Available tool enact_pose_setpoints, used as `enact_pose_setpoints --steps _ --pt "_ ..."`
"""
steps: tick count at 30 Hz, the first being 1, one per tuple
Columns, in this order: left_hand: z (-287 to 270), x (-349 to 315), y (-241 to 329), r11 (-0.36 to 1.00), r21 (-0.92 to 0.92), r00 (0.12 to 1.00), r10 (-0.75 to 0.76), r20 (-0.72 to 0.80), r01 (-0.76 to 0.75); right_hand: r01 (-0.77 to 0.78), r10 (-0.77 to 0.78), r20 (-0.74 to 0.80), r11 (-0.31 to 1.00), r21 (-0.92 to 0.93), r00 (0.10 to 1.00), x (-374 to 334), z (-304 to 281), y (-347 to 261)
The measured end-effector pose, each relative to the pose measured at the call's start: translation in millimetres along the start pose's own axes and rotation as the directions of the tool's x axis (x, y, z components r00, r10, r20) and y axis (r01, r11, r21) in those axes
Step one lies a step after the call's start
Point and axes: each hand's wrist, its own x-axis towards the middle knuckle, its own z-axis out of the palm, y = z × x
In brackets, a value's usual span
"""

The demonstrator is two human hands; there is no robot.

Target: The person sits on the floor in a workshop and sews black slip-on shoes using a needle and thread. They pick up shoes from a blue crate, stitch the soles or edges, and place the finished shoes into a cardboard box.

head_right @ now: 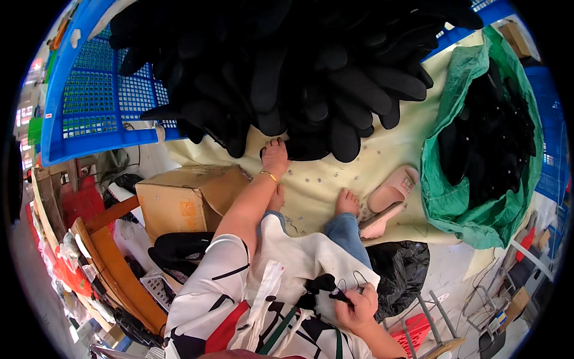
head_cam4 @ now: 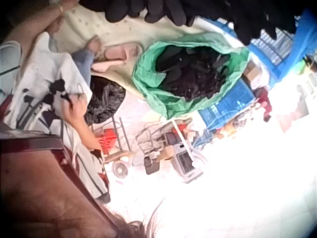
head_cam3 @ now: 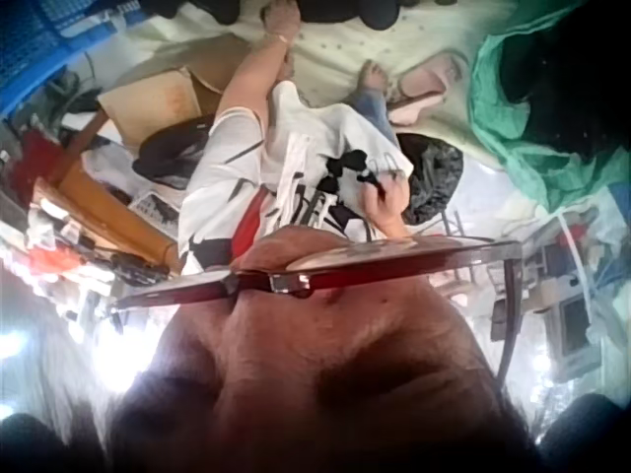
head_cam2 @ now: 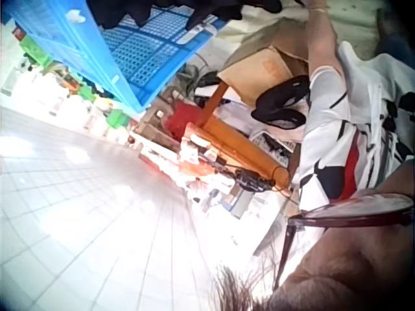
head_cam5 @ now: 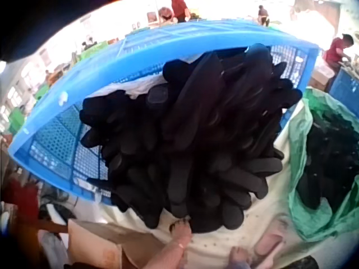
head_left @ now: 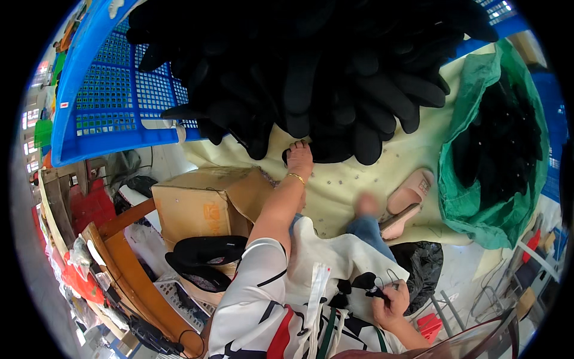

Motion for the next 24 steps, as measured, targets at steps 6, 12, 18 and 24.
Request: enact_pose_setpoints --steps 6,12,18,24 --pt "11 -23 -16 0.98 -0.161 0.969 0.148 0.199 -0.116 0.052 -0.053 0.052 0.998 0.032 0.997 4 0 6" --pt "-106 -68 -41 0.677 -0.666 0.894 0.447 0.035 -0.313 0.064 -0.066 0.016 0.994 0.09 0.998 2 1 8" --pt "-197 -29 -59 0.59 -0.727 0.882 -0.052 -0.468 -0.351 0.047 -0.047 -0.007 0.996 0.07 0.999 -4 3 5" --pt "-135 53 -68 0.076 -0.997 0.9 -0.437 -0.005 0.032 0.058 -0.06 0.056 0.997 0.047 0.997 -10 -2 9"
